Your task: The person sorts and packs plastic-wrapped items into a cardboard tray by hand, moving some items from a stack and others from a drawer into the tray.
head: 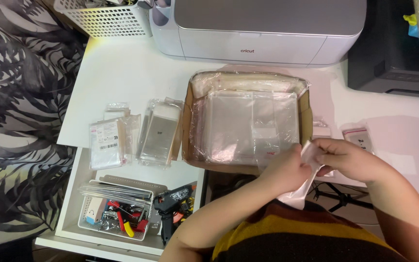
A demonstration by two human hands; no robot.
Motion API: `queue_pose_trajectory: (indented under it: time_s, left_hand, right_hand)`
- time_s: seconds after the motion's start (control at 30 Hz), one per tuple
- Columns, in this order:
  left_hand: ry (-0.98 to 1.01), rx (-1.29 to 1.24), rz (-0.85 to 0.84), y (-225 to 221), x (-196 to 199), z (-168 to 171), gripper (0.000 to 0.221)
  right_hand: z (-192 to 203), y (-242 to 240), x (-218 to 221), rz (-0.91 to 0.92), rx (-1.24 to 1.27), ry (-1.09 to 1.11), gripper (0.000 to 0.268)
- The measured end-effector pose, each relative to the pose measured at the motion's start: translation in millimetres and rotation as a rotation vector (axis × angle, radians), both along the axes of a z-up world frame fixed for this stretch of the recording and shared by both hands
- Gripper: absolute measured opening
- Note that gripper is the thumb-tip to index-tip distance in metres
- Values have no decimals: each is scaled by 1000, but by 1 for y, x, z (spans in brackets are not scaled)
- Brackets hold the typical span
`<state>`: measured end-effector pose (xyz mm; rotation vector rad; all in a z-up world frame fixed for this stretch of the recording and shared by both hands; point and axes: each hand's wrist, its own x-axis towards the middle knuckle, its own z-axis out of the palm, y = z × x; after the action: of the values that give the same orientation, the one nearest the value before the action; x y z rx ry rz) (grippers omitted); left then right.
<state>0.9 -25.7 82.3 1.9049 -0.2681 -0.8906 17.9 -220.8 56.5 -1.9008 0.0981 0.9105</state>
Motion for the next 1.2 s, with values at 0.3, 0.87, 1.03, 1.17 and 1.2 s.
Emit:
queue_pose_trajectory:
  time_s: [0.3,0.87,1.03,1.17,1.2]
  left_hand:
    - [-592,366,301,34,65,-84,45]
    - [-897,316,219,40,59,-137,19]
    - [-953,305,229,43,62,-142,17]
    - [-615,354,319,49,62,-106,13]
    - [-617,355,317,50,60,-93,13]
  right_hand:
    - [3,-22,44,-220,-4,-47,19]
    - [-81,5,151,-177,66,-375,25]
    - [-83,8,150,-134,61,-335,24]
    - [-59,16,138,-129,60,-237,27]
    - [-63,14,138,-131,62,-238,27]
